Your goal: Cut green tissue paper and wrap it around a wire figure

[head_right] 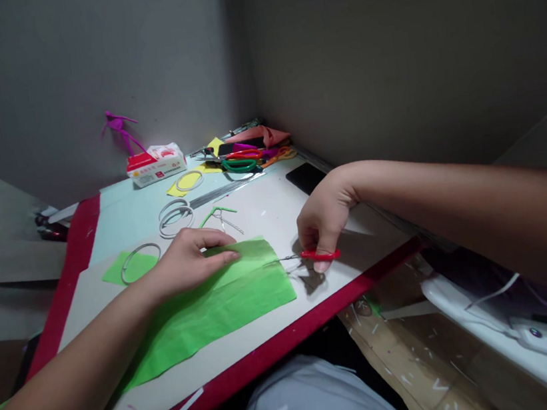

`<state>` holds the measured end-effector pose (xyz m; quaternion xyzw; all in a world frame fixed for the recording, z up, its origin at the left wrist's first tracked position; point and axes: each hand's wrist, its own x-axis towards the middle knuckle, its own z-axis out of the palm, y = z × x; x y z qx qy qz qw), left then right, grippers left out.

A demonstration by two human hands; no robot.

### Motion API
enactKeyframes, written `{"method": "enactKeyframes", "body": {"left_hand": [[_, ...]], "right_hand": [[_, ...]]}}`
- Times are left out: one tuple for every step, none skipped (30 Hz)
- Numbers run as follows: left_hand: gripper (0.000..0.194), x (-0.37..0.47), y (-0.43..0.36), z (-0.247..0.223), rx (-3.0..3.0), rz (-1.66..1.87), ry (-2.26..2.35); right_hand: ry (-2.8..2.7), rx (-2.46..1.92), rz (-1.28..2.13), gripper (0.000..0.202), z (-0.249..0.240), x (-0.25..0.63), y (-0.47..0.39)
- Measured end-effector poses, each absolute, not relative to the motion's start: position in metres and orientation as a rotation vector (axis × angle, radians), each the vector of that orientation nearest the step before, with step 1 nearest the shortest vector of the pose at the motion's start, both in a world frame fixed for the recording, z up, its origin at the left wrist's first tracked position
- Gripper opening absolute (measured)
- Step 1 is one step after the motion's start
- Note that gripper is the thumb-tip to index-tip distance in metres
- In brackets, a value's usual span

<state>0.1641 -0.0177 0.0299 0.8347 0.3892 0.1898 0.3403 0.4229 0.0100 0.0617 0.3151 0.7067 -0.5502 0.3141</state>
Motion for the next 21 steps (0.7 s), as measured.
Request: {"method": "enactKeyframes", "body": {"left_hand": [[0.011,0.1642,-0.0176,0.0298,2.171,0.493,1.010],[0.011,0.1641,-0.0175,0.0297,2.170,0.493,1.005],[0.011,0.1640,-0.0176,0.0296,2.170,0.494,0.998],[0.011,0.1639,-0.0176,0.0295,2.170,0.496,0.992],[0.011,0.1636,-0.0177,0.0293,2.171,0.498,0.986],[0.011,0.1633,-0.0177,0.0292,2.172,0.501,0.983],[0.011,0.1630,-0.0178,0.0291,2.172,0.504,0.979],[0.011,0.1625,-0.0177,0.0290,2.173,0.506,0.976],[0.011,0.1620,-0.0177,0.0290,2.173,0.510,0.974],[0.011,0.1615,-0.0175,0.0290,2.173,0.512,0.973],[0.011,0.1611,-0.0173,0.0291,2.173,0.514,0.973],[0.011,0.1607,-0.0171,0.0293,2.173,0.515,0.974],[0.011,0.1603,-0.0169,0.0294,2.173,0.517,0.977],[0.011,0.1600,-0.0167,0.0295,2.172,0.516,0.979],[0.011,0.1598,-0.0165,0.0296,2.171,0.515,0.980],[0.011,0.1596,-0.0163,0.0295,2.170,0.515,0.980],[0.011,0.1594,-0.0161,0.0293,2.170,0.516,0.980],[0.012,0.1592,-0.0159,0.0289,2.171,0.516,0.980],[0.012,0.1590,-0.0157,0.0284,2.173,0.516,0.978],[0.012,0.1588,-0.0155,0.0278,2.175,0.517,0.976],[0.012,0.1586,-0.0152,0.0272,2.176,0.518,0.975]], "right_hand": [[1.859,0.834,-1.454,0.046,0.0616,0.4227,0.0099],[1.856,0.836,-1.457,0.045,0.0615,0.4226,0.0099],[1.856,0.838,-1.458,0.045,0.0616,0.4224,0.0099],[1.859,0.838,-1.457,0.045,0.0616,0.4223,0.0099],[1.864,0.838,-1.455,0.044,0.0616,0.4223,0.0099],[1.868,0.839,-1.454,0.044,0.0616,0.4224,0.0100],[1.872,0.839,-1.455,0.044,0.0614,0.4225,0.0101],[1.873,0.837,-1.459,0.045,0.0612,0.4227,0.0103],[1.873,0.834,-1.464,0.045,0.0609,0.4229,0.0105],[1.872,0.830,-1.466,0.045,0.0605,0.4231,0.0108],[1.875,0.825,-1.464,0.045,0.0600,0.4233,0.0110],[1.881,0.819,-1.455,0.045,0.0597,0.4233,0.0111],[1.889,0.812,-1.444,0.045,0.0593,0.4233,0.0112],[1.895,0.806,-1.434,0.045,0.0591,0.4232,0.0112],[1.897,0.799,-1.429,0.045,0.0590,0.4231,0.0111],[1.897,0.793,-1.425,0.045,0.0590,0.4228,0.0110],[1.897,0.791,-1.422,0.045,0.0591,0.4226,0.0109],[1.898,0.791,-1.417,0.045,0.0592,0.4223,0.0108],[1.903,0.795,-1.408,0.045,0.0593,0.4221,0.0107],[1.908,0.801,-1.399,0.045,0.0593,0.4219,0.0108],[1.909,0.808,-1.394,0.045,0.0593,0.4217,0.0109]]}}
